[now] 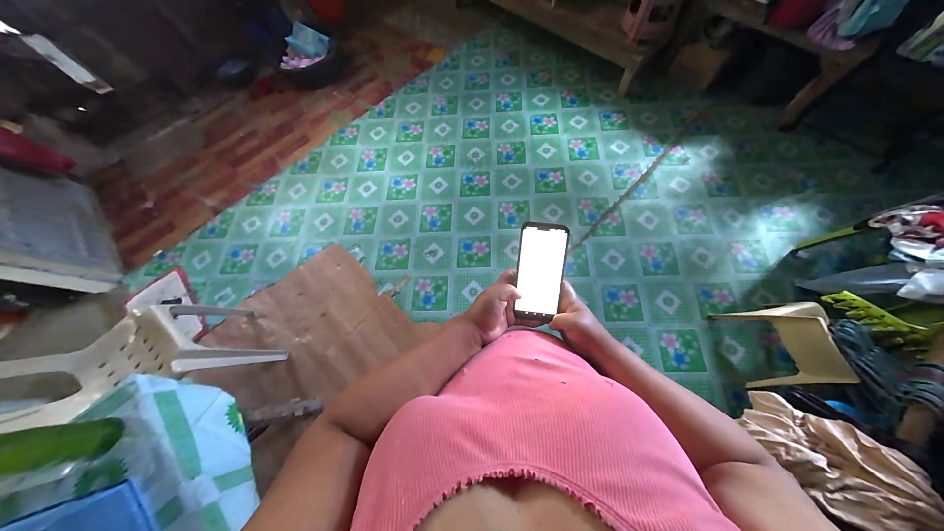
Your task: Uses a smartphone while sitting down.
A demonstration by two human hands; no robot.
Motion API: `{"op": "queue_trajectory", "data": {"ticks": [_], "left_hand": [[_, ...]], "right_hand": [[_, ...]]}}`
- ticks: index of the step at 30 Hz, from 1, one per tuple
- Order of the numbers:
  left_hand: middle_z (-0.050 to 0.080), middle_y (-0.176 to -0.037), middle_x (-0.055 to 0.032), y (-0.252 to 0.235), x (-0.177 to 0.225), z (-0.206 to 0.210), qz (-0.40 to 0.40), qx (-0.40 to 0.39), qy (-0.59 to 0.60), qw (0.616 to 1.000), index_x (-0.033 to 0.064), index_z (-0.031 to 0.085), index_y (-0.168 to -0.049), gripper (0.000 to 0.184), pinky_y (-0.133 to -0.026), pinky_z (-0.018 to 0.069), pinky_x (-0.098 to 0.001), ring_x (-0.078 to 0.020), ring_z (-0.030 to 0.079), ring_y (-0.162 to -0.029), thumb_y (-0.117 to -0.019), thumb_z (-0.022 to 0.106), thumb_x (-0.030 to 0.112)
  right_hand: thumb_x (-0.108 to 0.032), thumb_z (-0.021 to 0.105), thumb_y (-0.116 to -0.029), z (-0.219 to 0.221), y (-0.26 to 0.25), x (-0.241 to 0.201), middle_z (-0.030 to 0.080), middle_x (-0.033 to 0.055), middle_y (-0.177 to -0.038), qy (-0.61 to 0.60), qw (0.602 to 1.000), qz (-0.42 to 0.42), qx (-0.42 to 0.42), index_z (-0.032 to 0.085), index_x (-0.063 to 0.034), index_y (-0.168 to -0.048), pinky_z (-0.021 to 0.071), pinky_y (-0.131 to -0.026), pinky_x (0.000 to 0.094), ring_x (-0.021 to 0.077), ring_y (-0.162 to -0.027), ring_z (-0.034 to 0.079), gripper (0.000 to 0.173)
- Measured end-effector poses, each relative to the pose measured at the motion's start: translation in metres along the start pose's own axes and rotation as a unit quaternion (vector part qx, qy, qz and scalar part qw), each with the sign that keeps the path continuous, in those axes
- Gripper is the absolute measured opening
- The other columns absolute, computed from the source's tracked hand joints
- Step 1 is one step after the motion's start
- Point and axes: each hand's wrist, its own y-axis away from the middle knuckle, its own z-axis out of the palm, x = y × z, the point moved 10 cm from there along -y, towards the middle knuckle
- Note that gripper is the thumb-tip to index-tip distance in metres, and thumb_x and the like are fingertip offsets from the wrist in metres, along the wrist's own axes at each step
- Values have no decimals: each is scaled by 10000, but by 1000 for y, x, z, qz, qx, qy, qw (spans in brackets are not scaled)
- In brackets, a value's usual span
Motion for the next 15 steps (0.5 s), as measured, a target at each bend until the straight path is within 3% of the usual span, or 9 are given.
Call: {"op": "queue_trajectory", "data": {"ticks": [10,15], "left_hand": [[593,-1303,-204,-2,-2,6,1,-10,-1,1000,173,311,-1504,564,-842,591,-509,-346,674,-1067,-958,315,28],[597,-1301,-201,0,-5,6,-3,-9,1,1000,180,300,-1495,570,-853,589,-514,-350,674,-1073,-952,334,10]], "right_hand": [[176,461,-693,-3,5,-1,636,174,-1264,-8,1000,-4,6,244,-53,-1447,611,-903,478,288,-1080,701,817],[186,443,-711,0,7,-1,629,209,-1280,-28,999,-8,-15,222,-55,-1467,597,-932,533,351,-1102,692,824]]}}
